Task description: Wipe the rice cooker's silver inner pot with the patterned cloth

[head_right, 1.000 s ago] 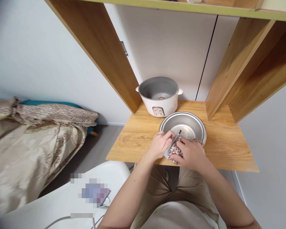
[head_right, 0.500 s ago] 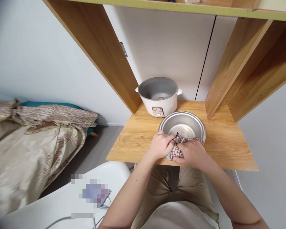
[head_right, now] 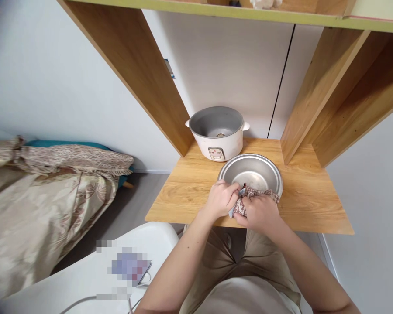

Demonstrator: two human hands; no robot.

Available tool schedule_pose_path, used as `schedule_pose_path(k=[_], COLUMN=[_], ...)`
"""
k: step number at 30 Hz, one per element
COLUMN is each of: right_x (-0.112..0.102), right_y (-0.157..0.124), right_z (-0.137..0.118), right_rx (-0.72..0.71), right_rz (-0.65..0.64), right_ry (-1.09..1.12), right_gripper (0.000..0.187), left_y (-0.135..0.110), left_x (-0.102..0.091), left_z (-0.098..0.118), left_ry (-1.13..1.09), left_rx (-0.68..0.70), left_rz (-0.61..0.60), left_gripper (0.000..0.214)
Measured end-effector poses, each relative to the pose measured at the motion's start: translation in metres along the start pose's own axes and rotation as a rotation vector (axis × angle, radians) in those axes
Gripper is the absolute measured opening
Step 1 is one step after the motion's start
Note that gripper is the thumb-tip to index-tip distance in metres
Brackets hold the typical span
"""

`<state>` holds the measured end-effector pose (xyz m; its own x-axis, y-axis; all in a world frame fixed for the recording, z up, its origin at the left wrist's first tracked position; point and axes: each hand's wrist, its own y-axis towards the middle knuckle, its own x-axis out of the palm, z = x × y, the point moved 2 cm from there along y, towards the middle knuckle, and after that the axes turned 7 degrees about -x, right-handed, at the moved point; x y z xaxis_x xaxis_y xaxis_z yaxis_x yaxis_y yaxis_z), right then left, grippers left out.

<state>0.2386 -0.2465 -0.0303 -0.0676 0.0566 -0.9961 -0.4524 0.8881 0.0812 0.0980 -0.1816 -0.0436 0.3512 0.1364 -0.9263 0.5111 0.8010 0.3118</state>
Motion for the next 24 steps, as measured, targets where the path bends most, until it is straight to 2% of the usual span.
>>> schedule_pose_path(k=[7,18,24], right_x=[-0.007,0.002,-0.005], right_y=[-0.005,0.000,-0.003], right_z=[0.023,0.004,0.018], right_rx=[-0.114,-0.011,-0.092], right_rz=[-0.010,0.032,0.005], right_ry=[0.016,-0.021,0.010], right_gripper=[0.040,0.032,0.035], left_y=[0.001,0.000,0.000], left_x=[-0.002,-0.002,-0.003], left_z=[0.001,0.005,0.002], left_ry=[-0.013,0.002,-0.026], left_rx=[0.010,-0.046,-0.019], left_rz=[-0.002,-0.033,-0.037], left_gripper=[0.019,0.020,0.019])
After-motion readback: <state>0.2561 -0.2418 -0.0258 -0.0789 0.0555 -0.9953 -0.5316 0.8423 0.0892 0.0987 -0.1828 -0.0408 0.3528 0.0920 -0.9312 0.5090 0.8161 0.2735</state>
